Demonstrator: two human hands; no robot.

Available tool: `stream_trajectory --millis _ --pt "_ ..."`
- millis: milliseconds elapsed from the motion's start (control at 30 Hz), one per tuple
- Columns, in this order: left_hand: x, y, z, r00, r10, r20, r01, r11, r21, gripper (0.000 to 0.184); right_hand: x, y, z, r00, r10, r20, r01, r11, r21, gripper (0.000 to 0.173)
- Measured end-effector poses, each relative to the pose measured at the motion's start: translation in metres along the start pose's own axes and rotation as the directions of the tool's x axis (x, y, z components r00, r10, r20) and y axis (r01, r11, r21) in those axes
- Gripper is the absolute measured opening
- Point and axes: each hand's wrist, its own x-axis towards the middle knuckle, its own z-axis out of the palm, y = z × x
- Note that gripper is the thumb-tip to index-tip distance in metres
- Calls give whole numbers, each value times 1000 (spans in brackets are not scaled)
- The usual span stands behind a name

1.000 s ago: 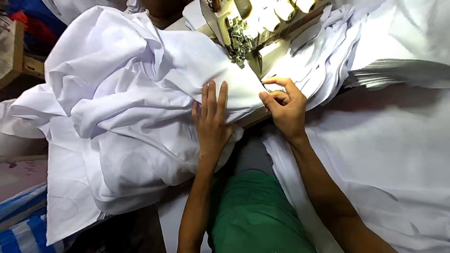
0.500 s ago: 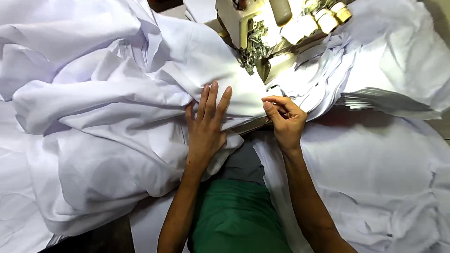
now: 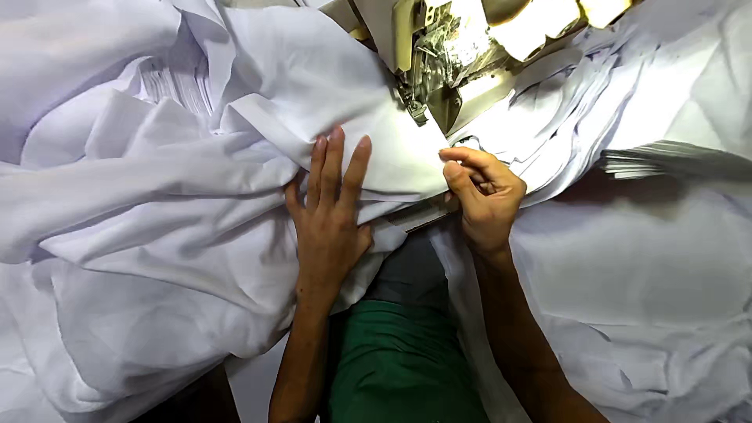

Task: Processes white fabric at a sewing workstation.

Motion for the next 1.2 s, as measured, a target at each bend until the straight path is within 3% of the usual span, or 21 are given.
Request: stream_trajectory --millis 133,267,333,400,467,600,667,733,800,900,1067,1200 --pt "18 -8 -13 989 -76 123 76 997 6 116 16 -10 9 998 65 18 -65 998 -14 23" --pt "29 -18 -30 958 -72 279 119 980 -157 124 11 -8 9 993 114 31 -116 991 66 26" --pt "32 -20 -38 946 -120 303 209 936 -283 119 2 0 8 989 146 14 -146 980 135 26" --pt "35 -16 -44 922 -244 301 345 869 -353 94 -10 8 7 982 191 -7 -187 970 158 25" --pt "50 -10 -41 873 -426 236 486 789 -375 74 -19 13 7 978 210 -19 -206 972 116 23" --pt "95 -18 -24 792 -611 20 603 776 -184 82 -25 8 11 977 213 34 -210 976 -59 20" --pt "111 -25 -23 785 -619 21 617 777 -125 80 -24 8 14 975 218 53 -200 951 -238 19" --pt "121 -33 -23 810 -587 7 584 805 -100 61 -24 7 20 979 188 78 -137 890 -435 20" --pt "124 -40 -23 832 -552 -58 544 832 -107 41 -26 3 30 982 155 113 -64 820 -569 20" --pt "119 -41 -32 799 -573 -181 562 820 -112 33 -32 -3 51 976 140 164 24 687 -726 31" --pt "100 -41 -67 688 -626 -368 631 766 -123 30 -38 -9 66 933 148 327 188 574 -797 30" --pt "65 -44 -118 685 -619 -386 625 770 -126 27 -45 -6 52 863 115 491 370 518 -771 18"
